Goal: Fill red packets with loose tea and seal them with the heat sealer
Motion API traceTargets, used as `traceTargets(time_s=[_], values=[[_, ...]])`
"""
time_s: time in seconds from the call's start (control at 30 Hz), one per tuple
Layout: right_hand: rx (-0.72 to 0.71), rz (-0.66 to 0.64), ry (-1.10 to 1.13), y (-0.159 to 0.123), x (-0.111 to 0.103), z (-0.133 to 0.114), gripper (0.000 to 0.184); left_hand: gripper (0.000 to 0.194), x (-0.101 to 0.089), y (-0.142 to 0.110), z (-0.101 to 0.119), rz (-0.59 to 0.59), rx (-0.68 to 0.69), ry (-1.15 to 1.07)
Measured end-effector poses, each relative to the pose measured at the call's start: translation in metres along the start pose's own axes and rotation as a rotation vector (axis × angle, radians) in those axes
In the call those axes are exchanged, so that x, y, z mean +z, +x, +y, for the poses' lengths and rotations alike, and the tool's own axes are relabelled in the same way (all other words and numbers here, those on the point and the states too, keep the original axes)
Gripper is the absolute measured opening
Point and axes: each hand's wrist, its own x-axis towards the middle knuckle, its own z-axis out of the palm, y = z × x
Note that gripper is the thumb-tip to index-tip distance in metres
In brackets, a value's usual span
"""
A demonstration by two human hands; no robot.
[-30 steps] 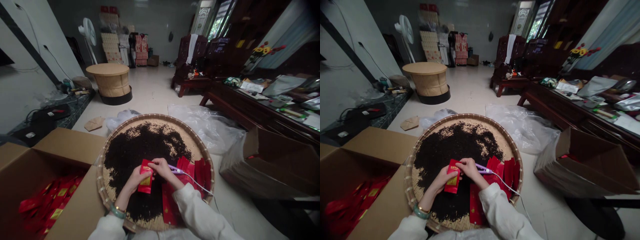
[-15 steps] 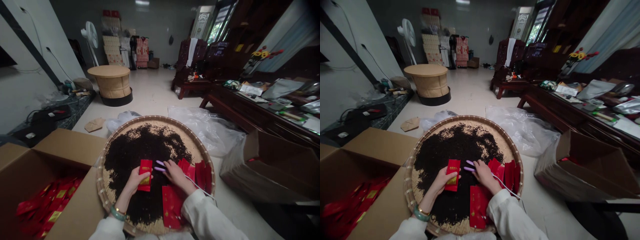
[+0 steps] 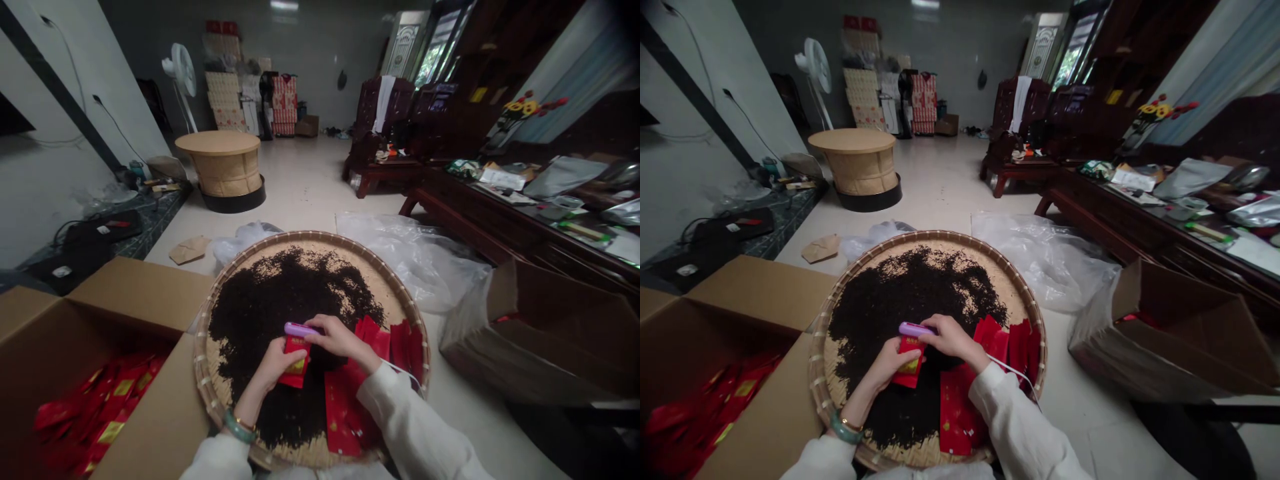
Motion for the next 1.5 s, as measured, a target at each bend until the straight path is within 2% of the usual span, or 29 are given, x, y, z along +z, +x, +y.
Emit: traceTargets(time_s=[0.13, 0.27, 0.37, 0.53, 1.0, 1.2, 1.4, 1.5], values=[[-0.022, -0.002, -0.062, 0.003, 0.001, -0.002, 0.024, 0.044, -0.001, 0.001, -0.003, 0.007, -0.002, 0.023], [-0.036, -0.014, -0.091, 0.003, 0.0, 0.002, 0.022, 0.06, -0.001, 0.002, 0.006, 0.06, 0.103, -0.059], [-0.024, -0.022, -0.084, 0.004, 0.001, 0.004, 0.022, 0.068, 0.0, 0.003, 0.014, 0.096, 0.084, -0.076], [-0.018, -0.034, -0.04, 0.006, 0.003, 0.009, 0.022, 0.066, 0.001, 0.005, 0.018, 0.158, 0.08, -0.048], [0.007, -0.046, -0.043, 0.009, 0.006, 0.011, 0.022, 0.06, 0.002, 0.005, 0.017, 0.177, 0.084, -0.078], [0.051, -0.046, -0.066, 0.008, 0.005, 0.008, 0.027, 0.062, 0.001, 0.002, 0.019, 0.109, 0.036, -0.084], [0.051, -0.01, -0.042, 0.005, 0.001, 0.01, 0.026, 0.048, -0.003, 0.003, 0.012, -0.099, -0.029, -0.021], [0.086, -0.02, 0.023, 0.004, -0.004, 0.013, 0.031, 0.049, -0.003, 0.004, 0.01, -0.104, -0.027, 0.002]])
